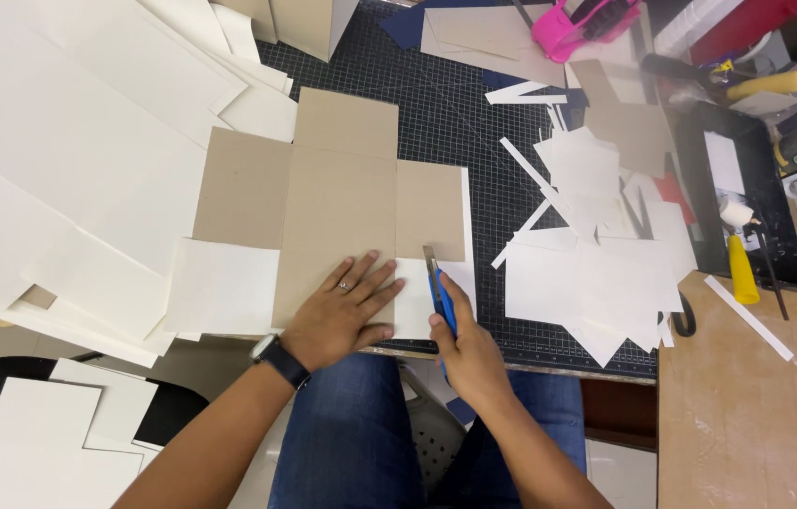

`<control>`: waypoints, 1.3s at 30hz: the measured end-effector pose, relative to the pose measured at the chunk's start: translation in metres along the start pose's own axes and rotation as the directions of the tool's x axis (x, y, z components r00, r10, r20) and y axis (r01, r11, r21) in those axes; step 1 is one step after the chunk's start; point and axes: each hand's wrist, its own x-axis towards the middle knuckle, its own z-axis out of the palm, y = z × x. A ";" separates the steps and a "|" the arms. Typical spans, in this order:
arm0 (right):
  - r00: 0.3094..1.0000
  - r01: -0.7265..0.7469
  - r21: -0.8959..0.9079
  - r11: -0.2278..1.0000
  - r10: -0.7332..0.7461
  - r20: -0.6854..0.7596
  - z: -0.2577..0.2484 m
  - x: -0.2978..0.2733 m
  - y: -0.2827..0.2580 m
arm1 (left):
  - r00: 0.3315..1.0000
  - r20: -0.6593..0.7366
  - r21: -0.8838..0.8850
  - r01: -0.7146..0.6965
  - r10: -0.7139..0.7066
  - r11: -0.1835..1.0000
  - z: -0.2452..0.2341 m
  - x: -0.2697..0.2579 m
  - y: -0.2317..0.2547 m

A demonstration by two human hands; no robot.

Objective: Cutting out cross-shaped templates from cardboard sheets using a utility knife and scissors

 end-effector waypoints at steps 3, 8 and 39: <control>1.000 -0.025 -0.024 0.999 0.025 -0.002 0.002 0.000 -0.005 | 0.999 -0.026 0.002 0.021 -0.021 1.000 0.009 0.010 -0.003; 1.000 -0.027 -0.133 0.991 0.027 0.000 -0.003 0.009 -0.016 | 0.979 -0.060 -0.100 0.190 -0.197 0.977 0.025 0.043 0.000; 0.994 0.106 -0.364 0.925 -0.094 0.052 0.009 0.046 -0.015 | 0.864 -0.361 -0.014 0.371 -0.350 0.929 0.046 0.057 0.010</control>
